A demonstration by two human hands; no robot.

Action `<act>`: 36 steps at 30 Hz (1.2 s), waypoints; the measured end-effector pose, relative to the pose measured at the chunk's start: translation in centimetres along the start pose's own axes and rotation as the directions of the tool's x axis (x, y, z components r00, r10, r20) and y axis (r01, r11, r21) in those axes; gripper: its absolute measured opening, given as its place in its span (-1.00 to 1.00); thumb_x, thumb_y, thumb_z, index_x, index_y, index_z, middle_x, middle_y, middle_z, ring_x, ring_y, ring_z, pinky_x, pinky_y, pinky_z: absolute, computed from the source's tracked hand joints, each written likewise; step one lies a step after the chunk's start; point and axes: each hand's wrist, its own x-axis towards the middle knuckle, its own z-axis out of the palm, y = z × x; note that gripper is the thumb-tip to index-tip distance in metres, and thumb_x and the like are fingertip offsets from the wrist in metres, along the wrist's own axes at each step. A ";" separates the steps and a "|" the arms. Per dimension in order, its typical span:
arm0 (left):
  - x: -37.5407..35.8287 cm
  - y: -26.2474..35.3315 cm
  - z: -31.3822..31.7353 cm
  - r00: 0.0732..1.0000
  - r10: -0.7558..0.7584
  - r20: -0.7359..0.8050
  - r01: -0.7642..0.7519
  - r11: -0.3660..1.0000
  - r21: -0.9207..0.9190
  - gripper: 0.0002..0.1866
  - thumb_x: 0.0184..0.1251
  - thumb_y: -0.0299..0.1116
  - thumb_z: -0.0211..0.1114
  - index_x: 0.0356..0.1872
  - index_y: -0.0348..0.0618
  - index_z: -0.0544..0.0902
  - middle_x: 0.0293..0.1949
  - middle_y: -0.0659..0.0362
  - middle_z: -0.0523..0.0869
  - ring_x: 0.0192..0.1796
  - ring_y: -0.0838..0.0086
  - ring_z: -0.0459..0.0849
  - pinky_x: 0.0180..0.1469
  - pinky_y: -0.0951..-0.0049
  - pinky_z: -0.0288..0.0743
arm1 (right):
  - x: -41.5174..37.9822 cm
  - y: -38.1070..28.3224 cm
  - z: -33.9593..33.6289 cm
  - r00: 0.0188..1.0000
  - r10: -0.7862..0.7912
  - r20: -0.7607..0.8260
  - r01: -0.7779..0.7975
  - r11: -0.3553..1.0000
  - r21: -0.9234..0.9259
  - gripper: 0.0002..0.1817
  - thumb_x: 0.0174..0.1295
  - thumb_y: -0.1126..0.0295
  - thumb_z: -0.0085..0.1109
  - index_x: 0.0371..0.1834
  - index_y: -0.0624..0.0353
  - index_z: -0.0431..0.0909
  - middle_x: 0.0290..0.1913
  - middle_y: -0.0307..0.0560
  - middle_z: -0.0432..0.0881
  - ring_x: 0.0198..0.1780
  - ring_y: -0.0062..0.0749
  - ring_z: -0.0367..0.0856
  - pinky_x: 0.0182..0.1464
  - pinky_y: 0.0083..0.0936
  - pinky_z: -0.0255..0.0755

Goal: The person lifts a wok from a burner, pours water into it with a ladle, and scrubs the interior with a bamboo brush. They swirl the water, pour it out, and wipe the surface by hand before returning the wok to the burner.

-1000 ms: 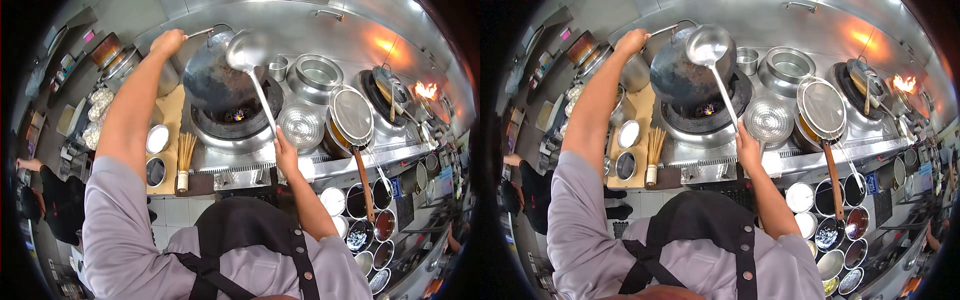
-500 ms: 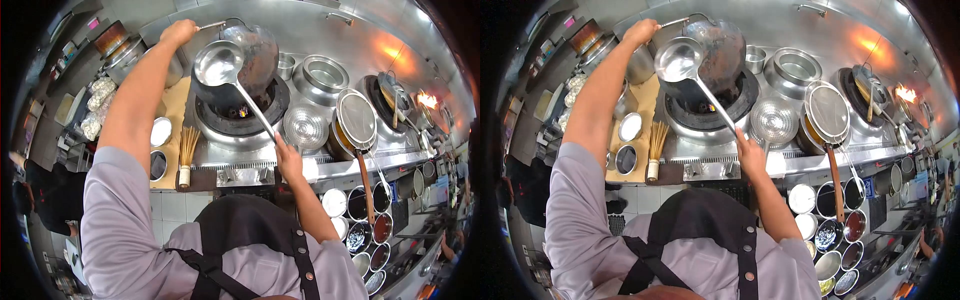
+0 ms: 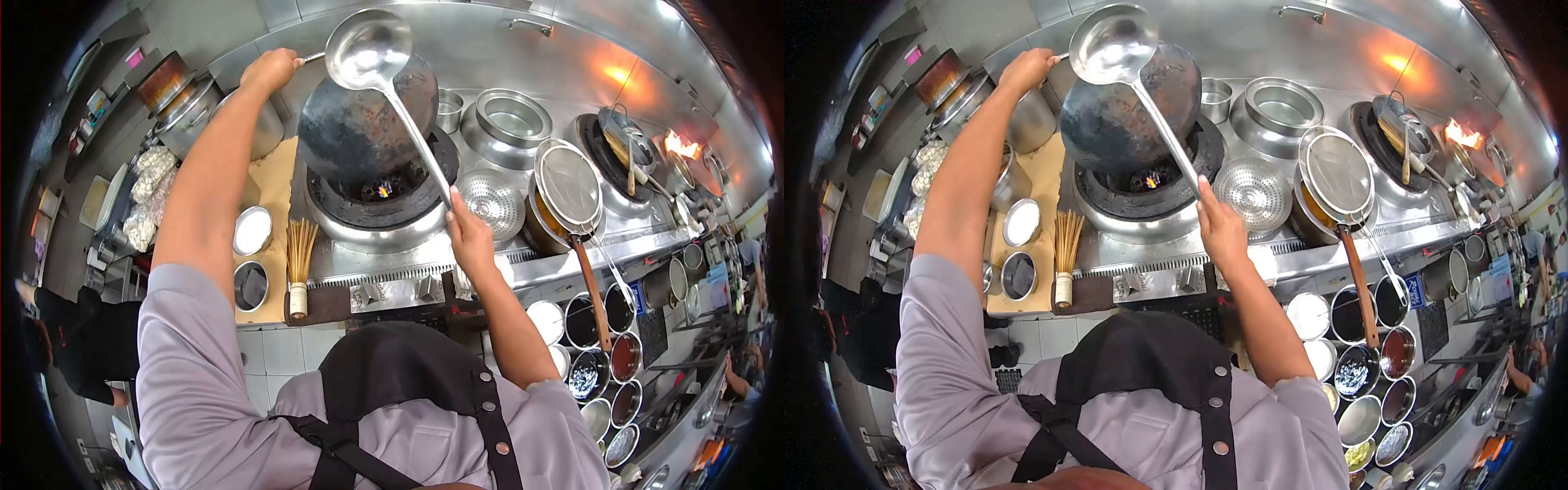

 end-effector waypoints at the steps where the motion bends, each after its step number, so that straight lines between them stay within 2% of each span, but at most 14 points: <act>1: -0.2 0.1 0.2 1.000 0.002 0.007 -0.002 1.000 -0.003 -0.65 0.47 -0.05 0.04 -0.21 -0.11 0.62 -0.33 0.03 0.73 -0.19 0.13 0.69 -0.14 0.08 0.47 | 0.3 0.1 -0.4 0.995 0.058 0.076 -0.055 0.998 -0.040 -0.51 0.34 0.40 0.11 0.36 -0.12 0.41 -0.32 0.19 0.64 -0.32 -0.06 0.67 -0.19 -0.31 0.49; 5: -1.0 0.5 0.0 0.999 -0.011 -0.042 0.011 1.000 0.002 -0.64 0.48 -0.04 0.04 -0.22 -0.11 0.62 -0.39 0.06 0.72 -0.23 0.15 0.69 -0.15 0.09 0.47 | 0.6 0.6 -0.8 0.952 0.242 0.187 -0.261 0.962 0.083 -0.52 0.37 0.38 0.08 0.37 -0.11 0.40 -0.29 0.20 0.65 -0.28 -0.07 0.69 -0.17 -0.35 0.49; 7: -1.3 1.0 -0.2 0.997 -0.001 -0.073 0.003 1.000 0.022 -0.64 0.48 -0.04 0.04 -0.22 -0.11 0.62 -0.41 0.07 0.71 -0.24 0.16 0.69 -0.15 0.09 0.47 | -1.2 3.2 1.3 0.976 -0.004 -0.218 0.048 0.979 0.198 -0.52 0.37 0.32 0.07 0.38 -0.16 0.38 -0.30 0.24 0.65 -0.32 0.07 0.67 -0.22 -0.20 0.49; 11: -2.8 2.2 -0.7 0.996 -0.066 0.065 0.068 0.997 -0.028 -0.65 0.48 -0.06 0.04 -0.19 -0.10 0.63 -0.27 0.02 0.72 -0.13 0.09 0.67 -0.10 0.08 0.47 | -0.8 3.9 -1.9 0.920 0.338 0.199 -0.376 0.903 0.208 -0.54 0.36 0.34 0.08 0.35 -0.14 0.42 -0.24 0.31 0.64 -0.26 -0.03 0.72 -0.12 -0.30 0.50; 12: -2.4 2.4 -1.4 0.993 -0.090 0.073 0.093 0.995 -0.044 -0.66 0.47 -0.06 0.04 -0.18 -0.10 0.63 -0.21 0.00 0.72 -0.08 0.06 0.66 -0.08 0.06 0.47 | -2.4 4.4 -1.1 0.988 0.155 -0.012 -0.147 0.956 0.254 -0.54 0.37 0.35 0.06 0.34 -0.14 0.43 -0.24 0.31 0.65 -0.23 0.00 0.71 -0.11 -0.29 0.50; 14: -2.2 2.9 -1.9 0.994 -0.091 0.062 0.089 0.996 0.023 -0.65 0.47 -0.04 0.05 -0.08 -0.06 0.64 -0.09 0.02 0.70 0.03 0.08 0.63 0.03 0.06 0.46 | -4.2 5.6 1.5 0.988 0.115 -0.104 -0.086 0.965 0.246 -0.54 0.37 0.34 0.08 0.35 -0.10 0.41 -0.24 0.24 0.67 -0.27 -0.12 0.69 -0.15 -0.33 0.49; 15: -2.5 3.3 -1.6 0.994 -0.084 0.070 0.078 0.993 0.084 -0.62 0.46 -0.02 0.05 0.02 -0.01 0.65 0.04 0.03 0.69 0.14 0.10 0.60 0.14 0.07 0.44 | -4.8 5.5 1.6 0.991 0.073 -0.115 -0.055 0.987 0.150 -0.52 0.37 0.36 0.08 0.37 -0.04 0.39 -0.20 0.15 0.71 -0.29 -0.29 0.69 -0.16 -0.40 0.49; 16: -2.6 3.0 -1.9 0.995 -0.029 0.091 0.020 0.996 0.091 -0.62 0.45 -0.01 0.06 0.00 -0.03 0.65 0.03 0.03 0.69 0.14 0.09 0.60 0.14 0.07 0.44 | -4.5 6.2 1.4 0.983 0.157 0.093 -0.163 0.984 0.064 -0.51 0.39 0.35 0.07 0.40 -0.07 0.35 -0.35 0.08 0.66 -0.40 -0.35 0.58 -0.19 -0.40 0.49; 17: -3.6 3.1 -1.7 0.993 -0.034 0.111 0.023 0.995 0.096 -0.62 0.45 -0.01 0.06 0.00 -0.03 0.65 0.03 0.03 0.69 0.14 0.09 0.60 0.14 0.07 0.44 | -5.2 5.9 1.2 0.971 0.208 0.120 -0.231 0.947 0.223 -0.49 0.40 0.38 0.03 0.43 -0.12 0.31 -0.51 -0.06 0.53 -0.50 -0.47 0.45 -0.30 -0.43 0.47; 20: -5.6 4.8 -3.5 0.985 -0.134 0.107 0.126 0.989 0.078 -0.63 0.45 -0.02 0.06 -0.05 -0.04 0.67 0.00 0.04 0.71 0.11 0.10 0.62 0.11 0.10 0.46 | -11.3 4.5 -1.2 0.914 0.343 0.217 -0.402 0.839 0.368 -0.46 0.40 0.37 0.04 0.46 -0.08 0.26 -0.50 0.09 0.55 -0.52 -0.37 0.50 -0.38 -0.42 0.42; 23: -10.0 6.8 -3.9 0.987 -0.082 0.138 0.083 0.997 -0.001 -0.64 0.45 -0.01 0.06 -0.07 0.00 0.67 -0.06 0.04 0.72 0.06 0.12 0.64 0.06 0.09 0.49 | -18.4 2.5 -4.4 0.788 0.526 0.319 -0.574 0.442 0.689 -0.47 0.46 0.39 -0.05 0.50 -0.13 0.22 -0.52 -0.37 0.41 -0.55 -0.76 0.29 -0.56 -0.75 0.22; 26: -15.5 8.0 -1.0 0.997 0.078 0.000 -0.077 0.991 -0.106 -0.66 0.44 -0.02 0.07 -0.19 -0.06 0.64 -0.27 -0.01 0.72 -0.12 0.04 0.67 -0.10 0.03 0.48 | -24.3 2.9 -6.2 0.746 0.585 0.318 -0.619 0.434 0.654 -0.46 0.46 0.39 -0.06 0.50 -0.14 0.20 -0.53 -0.34 0.40 -0.59 -0.74 0.29 -0.58 -0.73 0.27; 31: -25.6 11.9 4.7 0.980 0.192 0.046 -0.179 0.963 -0.202 -0.67 0.43 -0.05 0.08 -0.22 -0.11 0.60 -0.33 -0.07 0.71 -0.22 -0.04 0.68 -0.19 -0.02 0.52 | -30.5 2.2 -8.0 0.656 0.667 0.353 -0.712 0.392 0.582 -0.47 0.47 0.37 -0.08 0.50 -0.14 0.21 -0.56 -0.33 0.38 -0.62 -0.72 0.29 -0.61 -0.71 0.27; 36: -30.6 12.2 7.5 0.997 0.063 0.039 -0.051 0.962 -0.269 -0.66 0.45 -0.06 0.05 -0.18 -0.11 0.62 -0.33 -0.12 0.71 -0.21 -0.08 0.70 -0.17 -0.05 0.55 | -35.1 -1.2 -10.3 0.554 0.741 0.378 -0.780 0.304 0.547 -0.49 0.48 0.34 -0.10 0.49 -0.15 0.21 -0.60 -0.31 0.37 -0.67 -0.67 0.28 -0.64 -0.70 0.23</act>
